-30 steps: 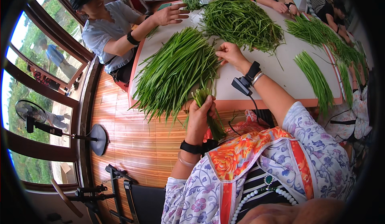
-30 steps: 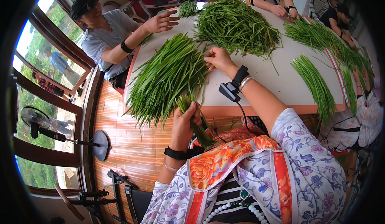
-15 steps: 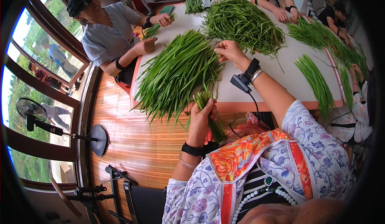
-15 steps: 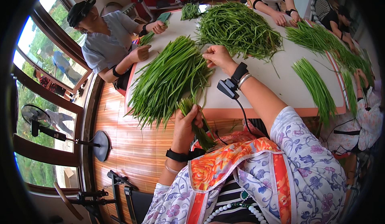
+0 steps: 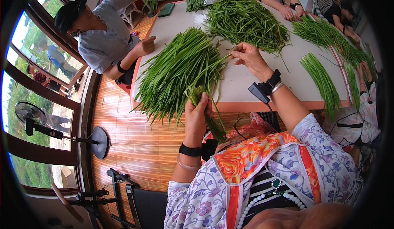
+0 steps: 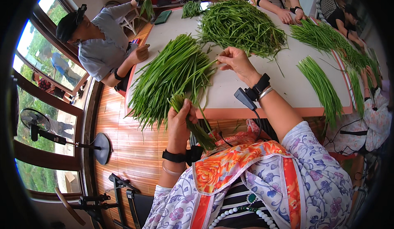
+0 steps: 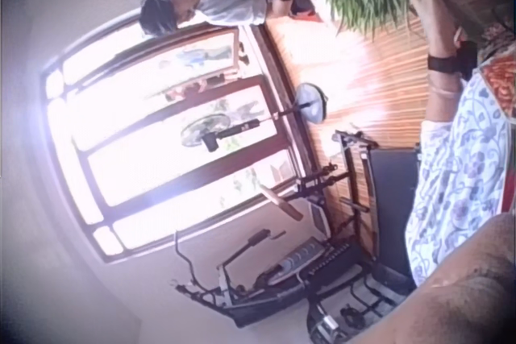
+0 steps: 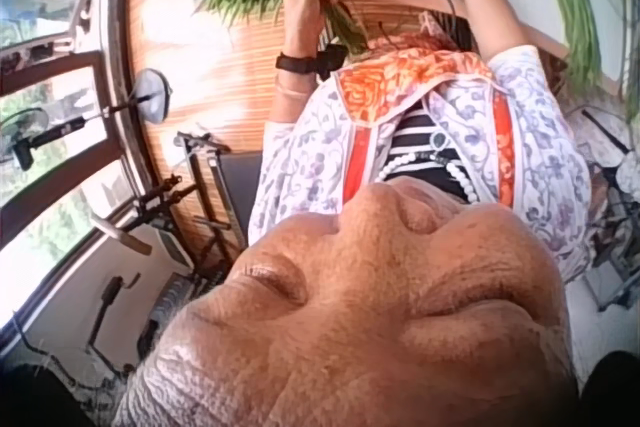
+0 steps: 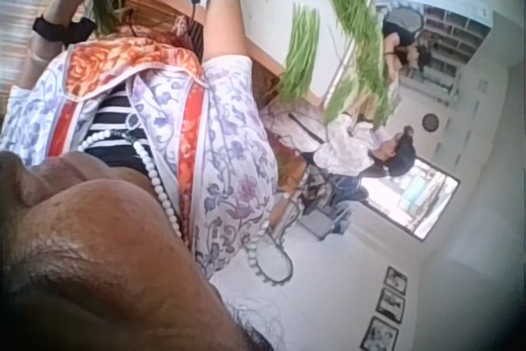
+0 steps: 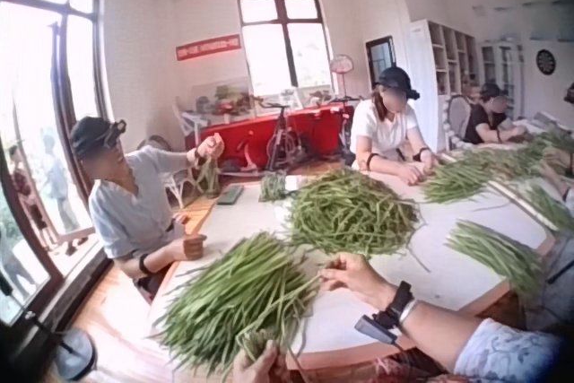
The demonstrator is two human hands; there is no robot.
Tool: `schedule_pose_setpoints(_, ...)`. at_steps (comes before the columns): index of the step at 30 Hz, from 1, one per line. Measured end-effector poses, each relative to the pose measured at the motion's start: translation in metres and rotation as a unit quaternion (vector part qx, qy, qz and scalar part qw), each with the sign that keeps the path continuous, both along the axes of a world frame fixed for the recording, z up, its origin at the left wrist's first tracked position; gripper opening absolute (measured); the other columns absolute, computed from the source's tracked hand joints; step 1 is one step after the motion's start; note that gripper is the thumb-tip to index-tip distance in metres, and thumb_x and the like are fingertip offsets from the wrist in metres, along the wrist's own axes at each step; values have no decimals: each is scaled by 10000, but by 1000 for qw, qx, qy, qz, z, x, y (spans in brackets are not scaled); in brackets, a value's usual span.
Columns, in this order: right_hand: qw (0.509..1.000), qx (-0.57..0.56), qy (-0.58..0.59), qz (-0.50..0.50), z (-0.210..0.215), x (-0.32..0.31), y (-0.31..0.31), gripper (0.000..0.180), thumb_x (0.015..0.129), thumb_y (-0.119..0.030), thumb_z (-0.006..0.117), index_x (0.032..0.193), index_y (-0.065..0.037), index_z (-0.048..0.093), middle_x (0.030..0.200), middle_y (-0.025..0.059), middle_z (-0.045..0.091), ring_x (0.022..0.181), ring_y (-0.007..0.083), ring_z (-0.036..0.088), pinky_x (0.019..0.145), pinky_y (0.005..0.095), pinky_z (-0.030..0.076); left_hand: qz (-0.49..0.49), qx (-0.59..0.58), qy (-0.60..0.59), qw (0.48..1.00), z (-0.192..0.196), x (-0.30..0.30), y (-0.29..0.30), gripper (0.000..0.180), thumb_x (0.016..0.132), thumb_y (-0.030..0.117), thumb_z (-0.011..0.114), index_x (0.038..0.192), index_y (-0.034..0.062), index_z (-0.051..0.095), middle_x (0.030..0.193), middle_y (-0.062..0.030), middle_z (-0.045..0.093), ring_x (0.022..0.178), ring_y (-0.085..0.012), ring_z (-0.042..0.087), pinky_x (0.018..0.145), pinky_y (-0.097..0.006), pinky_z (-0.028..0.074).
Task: The person sorts through a bundle of green chives by hand, stripping away individual leaves and placing them into separate piles on the table.
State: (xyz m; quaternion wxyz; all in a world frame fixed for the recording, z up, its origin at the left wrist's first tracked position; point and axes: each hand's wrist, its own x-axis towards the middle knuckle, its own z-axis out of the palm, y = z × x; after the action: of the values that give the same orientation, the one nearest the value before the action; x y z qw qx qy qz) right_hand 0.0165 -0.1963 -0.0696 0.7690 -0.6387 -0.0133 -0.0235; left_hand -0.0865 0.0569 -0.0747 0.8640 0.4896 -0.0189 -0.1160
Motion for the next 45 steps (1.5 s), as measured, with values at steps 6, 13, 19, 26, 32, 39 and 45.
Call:
schedule_pose_setpoints(6,966,-183,-183,2,27,-51,19,22,897,9,628,902,-11,621,832,30,653,750,98,655,603,236,576,79,232,-223,943,29,19,-12,129,996,152,560,972,26,577,863,-39,671,612,-67,505,535,-219,428)
schedule_pose_setpoints(13,917,-227,-309,113,51,-76,36,125,789,-30,686,908,-22,650,872,68,634,761,175,628,655,301,525,110,366,-406,830,9,24,-31,243,862,-69,574,1090,-11,515,984,-186,682,819,-368,635,685,-353,484)
schedule_pose_setpoints(19,902,-181,-364,146,26,-73,28,96,837,-76,703,916,-57,650,886,35,640,831,152,634,735,327,529,13,234,-265,935,11,9,-37,59,993,41,516,1012,14,564,648,21,491,535,-36,420,481,-204,368)
schedule_pose_setpoints(26,984,-55,-107,132,26,-57,25,45,899,-36,659,903,-31,614,797,14,630,708,89,629,596,233,548,-97,122,-95,983,15,-2,-4,60,968,29,521,970,16,579,696,2,516,569,-71,452,506,-230,376)
schedule_pose_setpoints(32,975,-216,-37,37,-7,-31,-7,75,947,-99,607,932,-29,628,781,-2,622,651,50,568,524,213,497,-19,-133,-11,991,28,8,47,120,1015,177,518,974,70,551,686,21,421,560,-61,330,473,-212,271)
schedule_pose_setpoints(39,929,-356,-96,34,-26,-5,20,188,885,-181,665,840,0,642,692,69,639,568,142,600,537,298,505,-44,-14,39,998,8,-8,22,125,994,159,550,924,56,540,647,18,431,519,-63,354,463,-215,295)
schedule_pose_setpoints(45,852,-507,-127,-7,-23,16,53,331,802,-344,703,813,-15,667,737,168,670,714,348,654,677,439,520,-61,-23,53,996,-4,-10,16,123,998,173,545,946,62,545,660,16,441,531,-65,371,470,-214,308)
